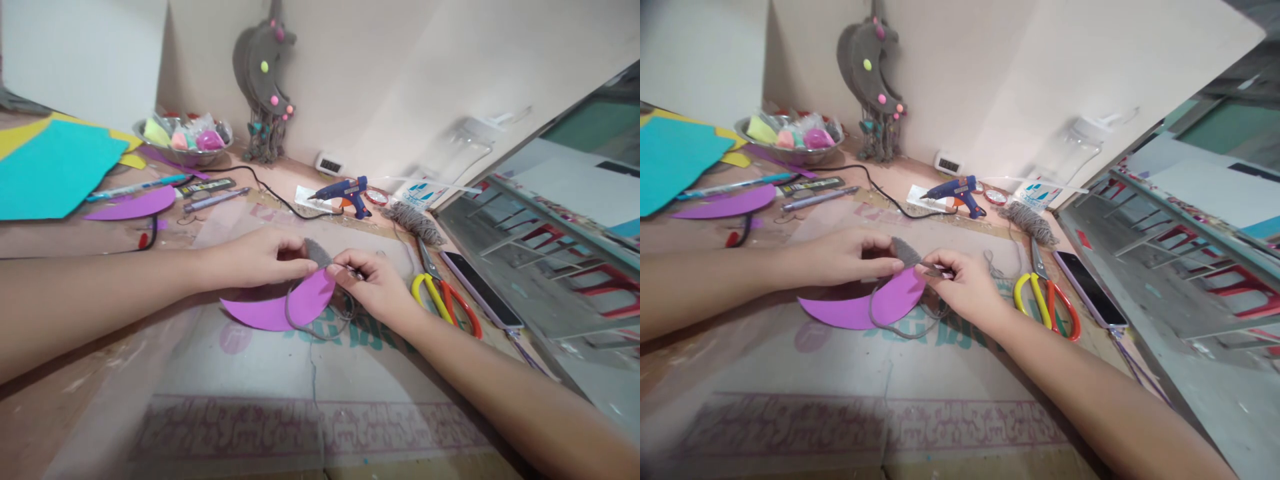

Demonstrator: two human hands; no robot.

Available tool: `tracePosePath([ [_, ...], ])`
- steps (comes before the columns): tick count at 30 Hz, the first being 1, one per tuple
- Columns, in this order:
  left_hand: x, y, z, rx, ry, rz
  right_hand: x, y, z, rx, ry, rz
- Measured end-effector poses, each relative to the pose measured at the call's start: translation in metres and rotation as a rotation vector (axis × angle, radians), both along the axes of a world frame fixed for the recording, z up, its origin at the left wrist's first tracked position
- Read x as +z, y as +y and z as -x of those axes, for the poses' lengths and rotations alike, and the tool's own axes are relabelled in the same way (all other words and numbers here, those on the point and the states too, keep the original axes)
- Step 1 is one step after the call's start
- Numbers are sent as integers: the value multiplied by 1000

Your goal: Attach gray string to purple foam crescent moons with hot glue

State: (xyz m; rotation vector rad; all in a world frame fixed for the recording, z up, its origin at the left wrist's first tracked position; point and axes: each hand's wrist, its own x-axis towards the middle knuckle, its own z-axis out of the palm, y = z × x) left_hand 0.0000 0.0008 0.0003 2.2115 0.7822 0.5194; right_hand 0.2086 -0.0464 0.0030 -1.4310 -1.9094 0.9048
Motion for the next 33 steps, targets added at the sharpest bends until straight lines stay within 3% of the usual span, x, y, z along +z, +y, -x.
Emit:
tracePosePath([
  [7,1,0,1,-27,33,5,0,3,1,16,-16,-107],
  [26,1,0,0,-37,-56,133,5,-3,5,26,65,130],
  [33,-1,0,0,-16,-89,122,4,-1,4,13,40,77],
])
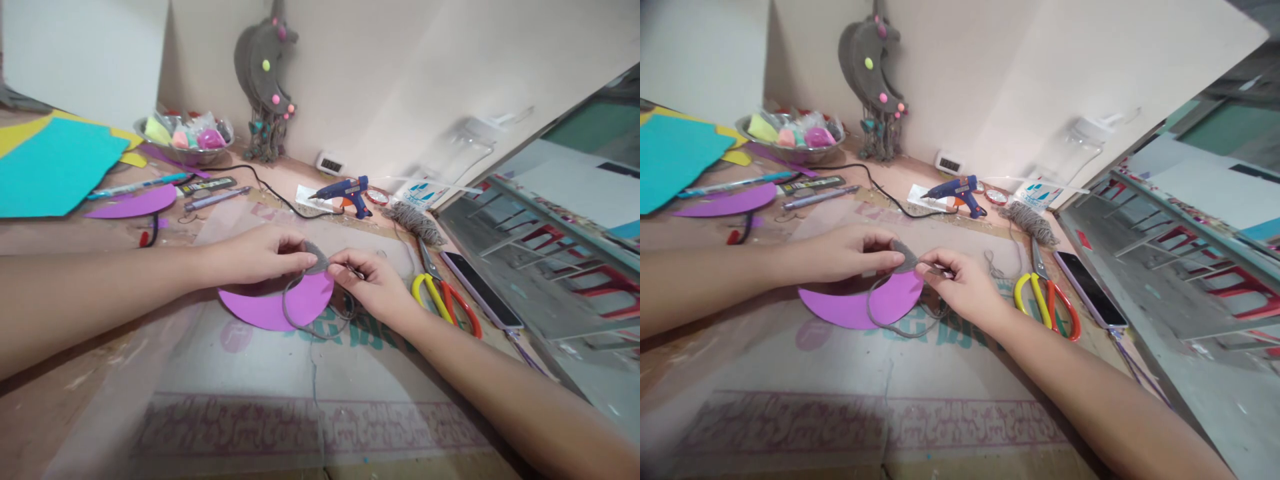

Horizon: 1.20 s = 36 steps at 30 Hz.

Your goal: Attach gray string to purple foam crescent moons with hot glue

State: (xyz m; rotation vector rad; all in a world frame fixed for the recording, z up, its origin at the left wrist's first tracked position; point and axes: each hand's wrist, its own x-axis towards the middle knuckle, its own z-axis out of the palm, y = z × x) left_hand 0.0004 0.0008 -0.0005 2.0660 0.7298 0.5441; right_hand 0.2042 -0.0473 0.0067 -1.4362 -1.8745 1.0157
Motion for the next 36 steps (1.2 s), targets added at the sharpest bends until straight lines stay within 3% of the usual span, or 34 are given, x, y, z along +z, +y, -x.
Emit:
tracePosePath([
  [10,-1,0,1,7,93,-68,-1,-4,-1,42,70,71],
  [18,-5,3,1,-13,31,-2,-5,-3,-6,53,135,81],
  [21,-5,4,0,13,-55,72,-3,-2,-6,49,99,53],
  [26,-7,7,0,80,-273,331,-1,-3,-3,84,38,13],
  [30,-8,9,-1,129,-356,376,-2,-3,-8,-31,107,-195],
  [33,-4,8,-2,237,-351,290,1,-3,-14,-190,145,-509],
  [36,1,5,-1,386,-295,202,7,-4,-18,-288,42,-814],
])
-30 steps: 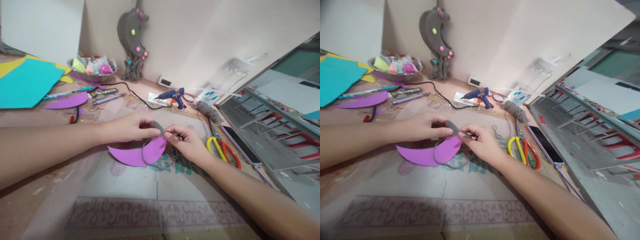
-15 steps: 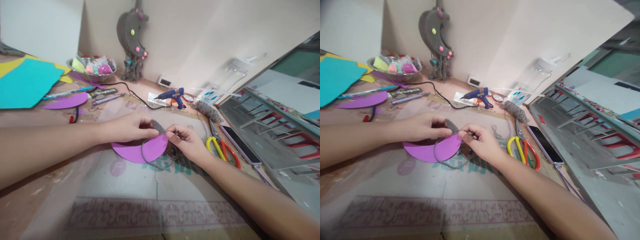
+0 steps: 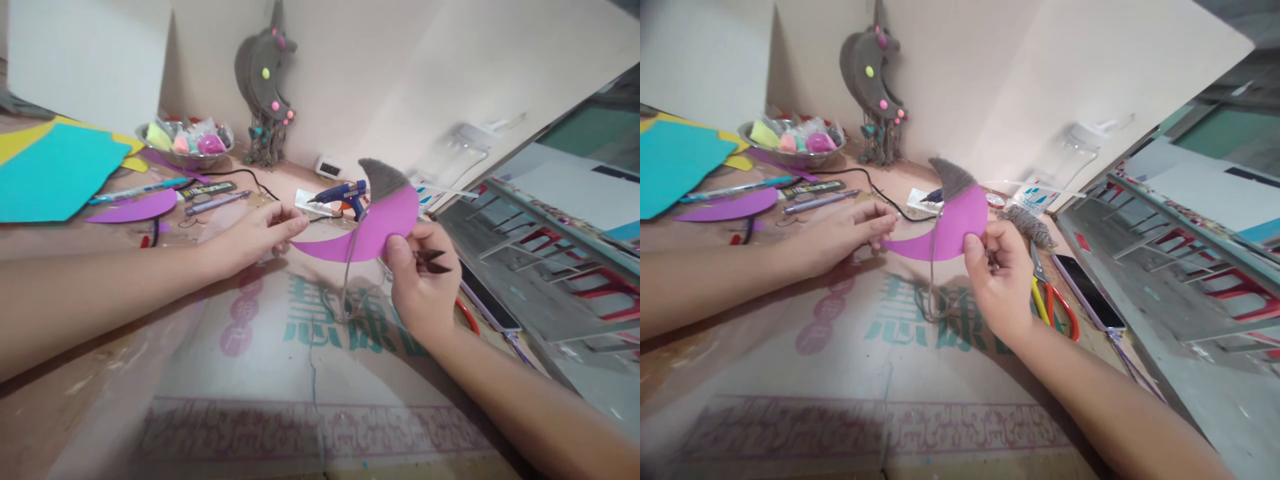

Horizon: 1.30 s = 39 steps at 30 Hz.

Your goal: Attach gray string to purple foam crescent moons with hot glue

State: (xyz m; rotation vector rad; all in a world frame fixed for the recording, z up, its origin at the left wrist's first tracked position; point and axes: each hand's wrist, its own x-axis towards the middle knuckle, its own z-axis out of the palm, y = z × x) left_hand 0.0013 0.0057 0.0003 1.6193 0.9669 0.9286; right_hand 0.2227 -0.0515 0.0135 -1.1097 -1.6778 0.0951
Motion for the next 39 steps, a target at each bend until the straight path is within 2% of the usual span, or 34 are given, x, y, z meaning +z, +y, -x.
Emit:
tracePosePath([
  [2,1,-2,1,-1,27,-35,2,-2,-1,-42,-117,-131],
  [4,0,-3,2,-106,50,-104,1,-3,-2,-28,-297,-174],
  [6,-1,-4,3,-218,85,-174,-3,-3,-3,24,-517,-135],
  [9,-1,-6,2,-232,171,-225,-11,-2,-2,104,-802,-36],
  [11,2,-6,1,-208,226,-221,-15,-2,1,137,-872,-8],
  [13,3,-6,0,-196,221,-192,-13,-3,4,184,-817,44],
  [15,2,-4,0,-133,146,-126,-5,-5,6,246,-615,191],
  [16,0,-2,-1,-82,80,-76,2,-7,6,304,-477,322],
  [19,-8,6,-1,77,-228,134,24,-8,1,644,-177,860],
  [21,-12,10,-1,104,-343,187,34,-3,-6,850,-202,1150],
  [23,-14,12,-1,105,-388,203,36,6,-14,894,-314,1282],
  [25,-14,12,-1,101,-394,200,31,19,-23,798,-368,1264],
  [28,-11,10,0,100,-379,199,20,34,-33,545,-203,960],
  [29,-10,10,0,102,-374,206,18,36,-34,533,-142,888],
  [31,-9,9,-1,111,-359,228,18,33,-32,629,-98,898],
  [34,-8,7,-2,124,-336,246,24,18,-19,806,-203,1064],
  [36,-7,6,-4,133,-322,239,28,9,-9,888,-249,1048],
  [39,-5,4,-5,128,-272,223,33,2,-2,1104,-200,1138],
])
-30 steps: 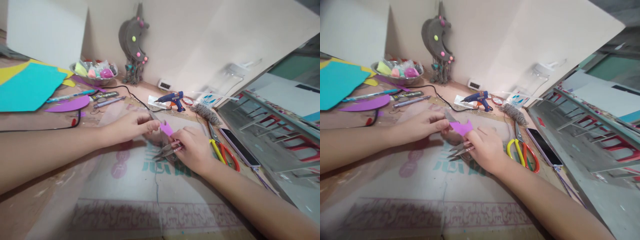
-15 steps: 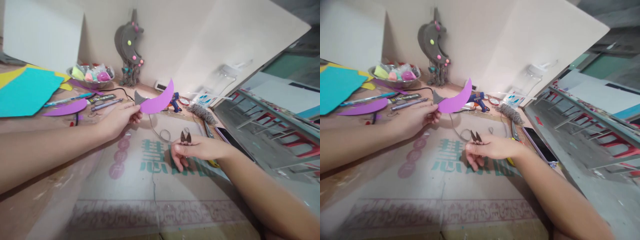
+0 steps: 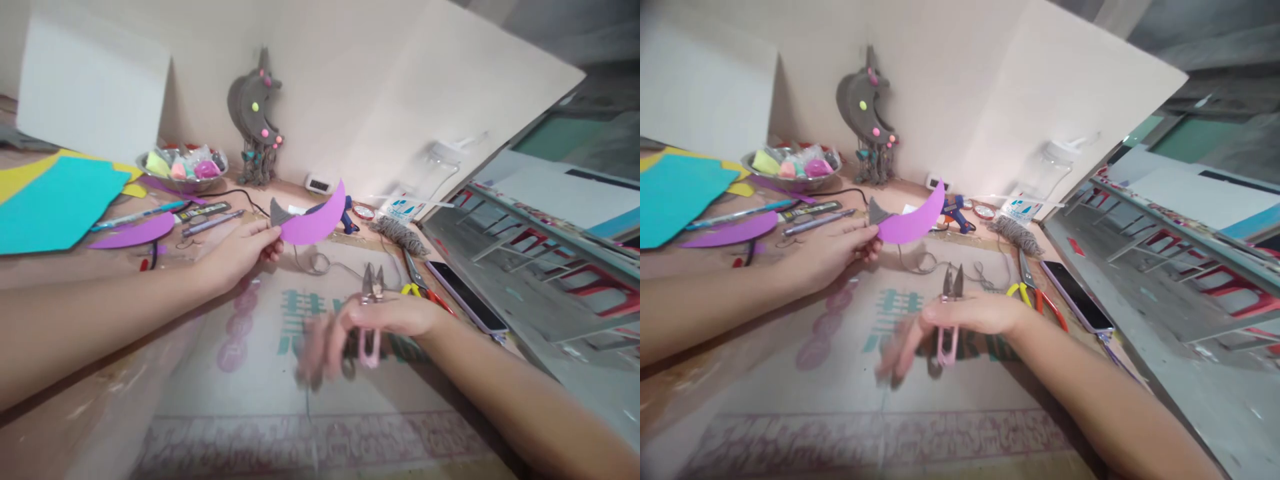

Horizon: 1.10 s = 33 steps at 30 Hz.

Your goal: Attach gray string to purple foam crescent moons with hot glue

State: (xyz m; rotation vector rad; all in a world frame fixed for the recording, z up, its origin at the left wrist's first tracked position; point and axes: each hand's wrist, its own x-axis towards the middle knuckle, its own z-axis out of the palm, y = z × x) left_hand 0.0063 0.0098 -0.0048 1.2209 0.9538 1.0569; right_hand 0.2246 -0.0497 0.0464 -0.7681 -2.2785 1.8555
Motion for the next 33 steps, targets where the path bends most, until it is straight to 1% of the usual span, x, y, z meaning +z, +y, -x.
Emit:
tracePosePath([
  [1,1,-1,0,-12,34,-5,2,-2,1,2,18,47],
  [2,2,-2,0,-29,65,-33,3,-4,2,-33,30,56],
  [4,4,-3,1,-110,164,-121,5,-10,5,-143,26,-25],
  [7,6,-5,3,-162,325,-247,5,-20,10,-217,31,-102],
  [8,6,-6,4,-186,367,-286,4,-21,11,-269,47,-130],
  [9,6,-6,4,-216,405,-319,4,-20,10,-365,69,-189],
  [10,7,-7,4,-242,433,-349,4,-18,8,-499,93,-286],
  [12,7,-9,4,-303,483,-379,4,-9,2,-798,125,-548],
  [13,8,-10,4,-326,499,-392,3,-3,-1,-911,102,-666],
  [14,8,-11,4,-341,517,-406,1,2,-4,-976,47,-757],
  [15,8,-12,4,-349,534,-419,-1,6,-6,-1000,-30,-826],
  [16,8,-12,4,-352,550,-432,-5,8,-6,-983,-115,-873],
  [17,7,-13,4,-354,564,-441,-9,9,-6,-938,-190,-905],
  [19,5,-13,4,-358,576,-450,-18,7,-2,-815,-295,-951],
  [21,4,-13,4,-378,578,-456,-27,3,3,-721,-348,-1000],
  [23,4,-13,4,-421,585,-464,-34,0,7,-656,-379,-1025],
  [25,5,-14,4,-471,589,-467,-37,0,9,-611,-384,-994],
  [27,7,-14,4,-509,564,-455,-37,0,9,-580,-363,-929],
  [30,8,-13,5,-511,498,-433,-36,1,9,-556,-336,-867],
  [33,8,-12,5,-503,485,-430,-37,-1,11,-494,-356,-859],
])
